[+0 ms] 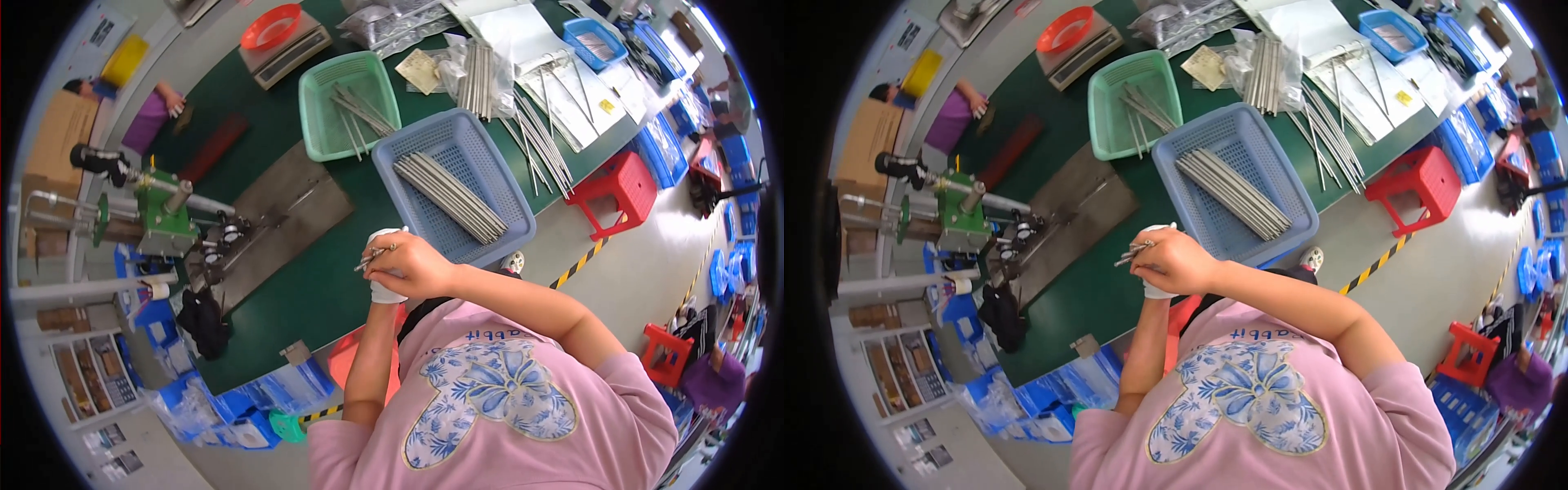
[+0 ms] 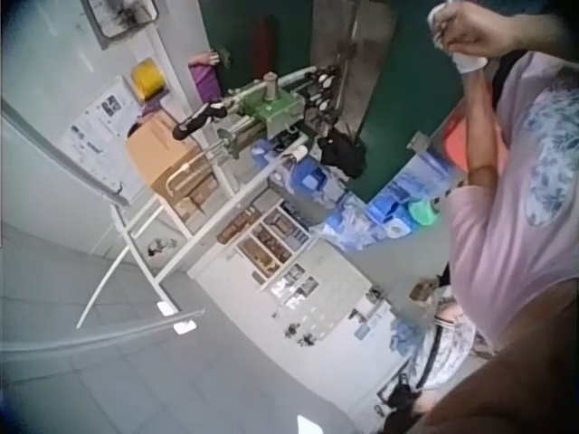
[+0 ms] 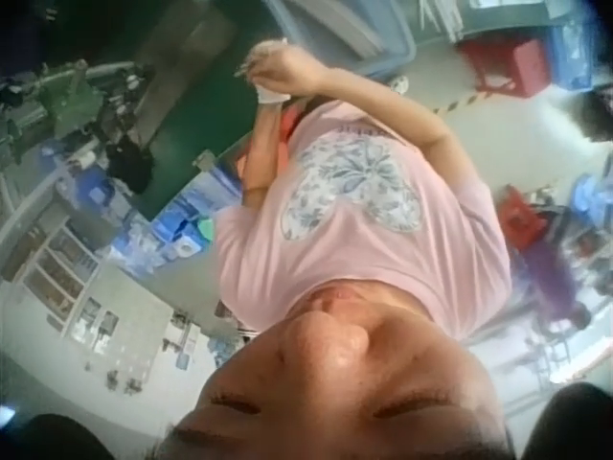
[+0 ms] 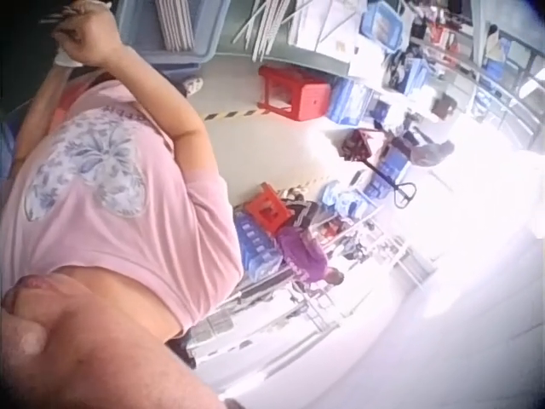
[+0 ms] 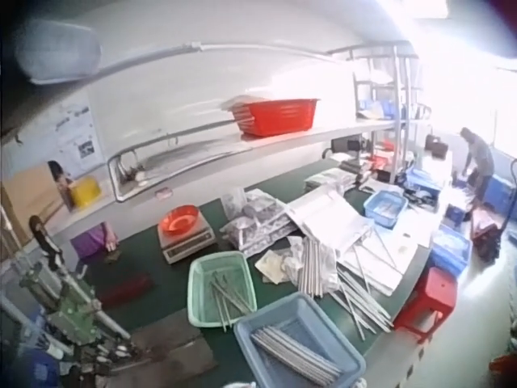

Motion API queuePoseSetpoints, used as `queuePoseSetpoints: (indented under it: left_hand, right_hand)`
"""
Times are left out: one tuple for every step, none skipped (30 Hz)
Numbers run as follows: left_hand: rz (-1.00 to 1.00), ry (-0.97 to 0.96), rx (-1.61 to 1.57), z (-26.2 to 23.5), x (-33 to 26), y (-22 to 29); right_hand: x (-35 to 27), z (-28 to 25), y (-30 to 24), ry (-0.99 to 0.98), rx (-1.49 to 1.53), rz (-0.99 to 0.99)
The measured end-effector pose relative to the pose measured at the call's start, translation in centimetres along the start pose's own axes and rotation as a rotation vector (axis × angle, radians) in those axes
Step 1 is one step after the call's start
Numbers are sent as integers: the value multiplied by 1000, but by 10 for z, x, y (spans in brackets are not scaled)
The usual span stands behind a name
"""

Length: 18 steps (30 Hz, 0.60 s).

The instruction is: The recorder is inspecting, sorting, and assembling small metal rods at a manufacturing workbench.

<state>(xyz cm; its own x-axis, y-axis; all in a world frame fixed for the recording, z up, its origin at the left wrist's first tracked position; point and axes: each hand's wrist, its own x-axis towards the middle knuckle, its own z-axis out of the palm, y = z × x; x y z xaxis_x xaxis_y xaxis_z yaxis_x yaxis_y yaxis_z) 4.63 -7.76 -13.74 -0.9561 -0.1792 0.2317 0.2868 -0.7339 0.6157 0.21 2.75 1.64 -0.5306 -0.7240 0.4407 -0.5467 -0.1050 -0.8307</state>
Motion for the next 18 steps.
queuePoseSetpoints:
  left_hand:
    - [19, -32, -46, -4, -2, -1]
    - [38, -66, -93, -7, -4, -2]
    - [56, -102, -139, -10, -7, -3]
    - [-195, 111, -246, 8, -5, 16]
    - [-187, 113, -251, 30, 2, 31]
    - [-292, 220, -120, 49, 6, 45]
    - [-399, 321, 10, 56, 11, 52]
    - [-439, 275, 148, 47, 11, 50]
    - [-433, 276, 144, 46, 12, 53]
    - [-443, 250, 146, 46, 14, 55]
    - [-452, 224, 148, 47, 17, 58]
    - [-462, 197, 152, 48, 18, 62]
    - [-472, 172, 156, 52, 20, 66]
    - [-482, 149, 159, 64, 24, 73]
    - [-347, 161, 583, 80, 26, 77]
    - [-339, 220, 593, 81, 27, 75]
    - [-331, 280, 604, 83, 28, 74]
    - [-328, 284, 601, 86, 28, 75]
  right_hand:
    - [1, -2, 3, -36, -24, -30]
    - [1, -4, 6, -114, -75, 33]
    - [0, -5, 7, -133, -73, 27]
    - [-3, -11, 13, -146, -101, 19]
    - [-3, -13, 14, -169, -123, 3]
    - [3, -17, 3, -207, -117, 5]
    - [6, -18, 0, -217, -119, 2]
    - [7, -19, -1, -156, -78, -46]
    - [9, -20, -4, -93, -37, -94]
    - [11, -22, -10, -100, -41, -95]
    - [14, -24, -18, -92, 47, -82]
    - [17, -27, -25, -83, 136, -69]
    - [17, -31, -29, -89, 134, -70]
    - [15, -38, -29, -43, 124, -50]
    - [13, -45, -29, 4, 115, -30]
    - [9, -56, -33, 12, 30, 39]
    - [5, -61, -32, 55, 30, 61]
    - [0, -66, -29, 71, 35, 95]
